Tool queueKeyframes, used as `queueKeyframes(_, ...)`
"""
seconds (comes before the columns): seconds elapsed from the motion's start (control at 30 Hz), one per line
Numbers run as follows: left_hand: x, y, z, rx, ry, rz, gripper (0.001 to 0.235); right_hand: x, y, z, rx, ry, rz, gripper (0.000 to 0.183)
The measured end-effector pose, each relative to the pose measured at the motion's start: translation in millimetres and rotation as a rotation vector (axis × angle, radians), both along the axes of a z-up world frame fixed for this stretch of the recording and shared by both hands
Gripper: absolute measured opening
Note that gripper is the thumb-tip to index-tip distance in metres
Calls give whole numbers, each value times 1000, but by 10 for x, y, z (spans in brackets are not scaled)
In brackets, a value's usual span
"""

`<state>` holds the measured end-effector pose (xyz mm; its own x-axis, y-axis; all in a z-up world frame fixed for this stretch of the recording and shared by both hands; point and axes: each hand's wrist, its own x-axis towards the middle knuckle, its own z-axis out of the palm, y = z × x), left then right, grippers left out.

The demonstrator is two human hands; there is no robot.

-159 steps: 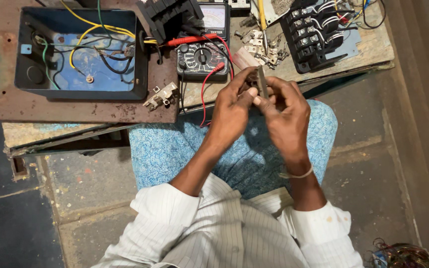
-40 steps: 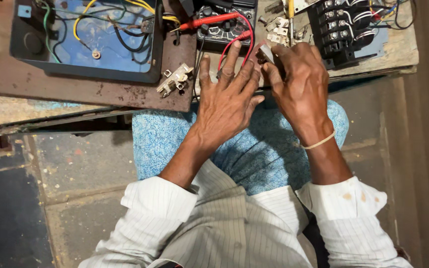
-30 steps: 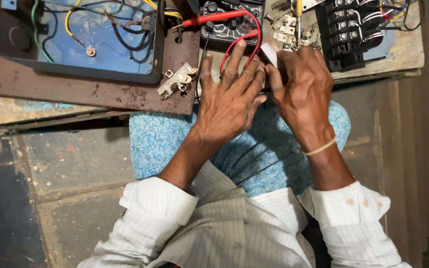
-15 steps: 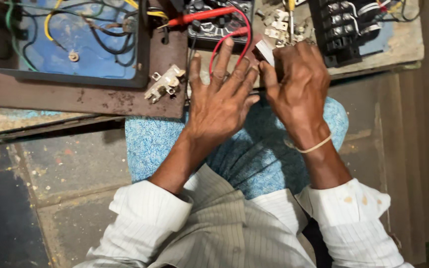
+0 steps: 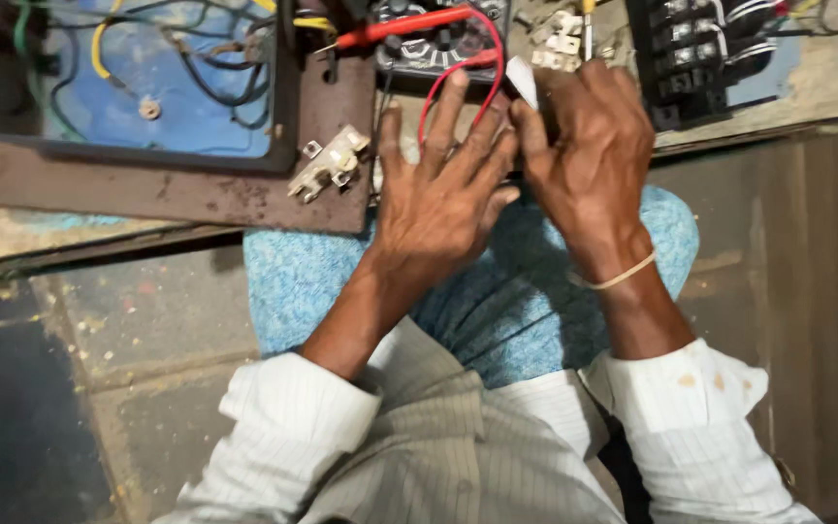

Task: The person works on an electrical panel and components, using a multimeter and a screwdriver to work with wires and small parts.

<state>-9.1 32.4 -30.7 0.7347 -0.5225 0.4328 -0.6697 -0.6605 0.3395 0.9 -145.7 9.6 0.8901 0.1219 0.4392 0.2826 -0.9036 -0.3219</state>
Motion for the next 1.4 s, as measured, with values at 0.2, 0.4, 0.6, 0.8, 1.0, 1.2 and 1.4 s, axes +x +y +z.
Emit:
queueKeyframes(0.2, 28, 15, 41, -22, 46, 2, 51, -7, -28, 94, 26, -6, 63, 21)
queueKeyframes(0.4, 15, 37, 61, -4, 1, 28, 49, -57, -26, 115, 46, 47, 8, 22)
queueKeyframes(0.6, 4, 30, 32, -6, -10, 10, 51, 55, -21, 40, -11, 3, 37, 19)
queueKeyframes(0.8, 24, 51, 91, -21, 13, 15, 51, -19, -25, 99, -3, 42, 27, 22)
queueKeyframes(1.0, 23, 46, 86, 28, 19, -7, 46, 20, -46, 74, -23, 0, 32, 20)
queueKeyframes(1.2, 13, 54, 103, -26, 65, -25, 55, 35, -23, 62, 20, 17, 9, 22)
queueKeyframes(1.4, 45, 99, 158, -8, 22, -31, 53, -54, 7, 149, 79, 45, 9, 22)
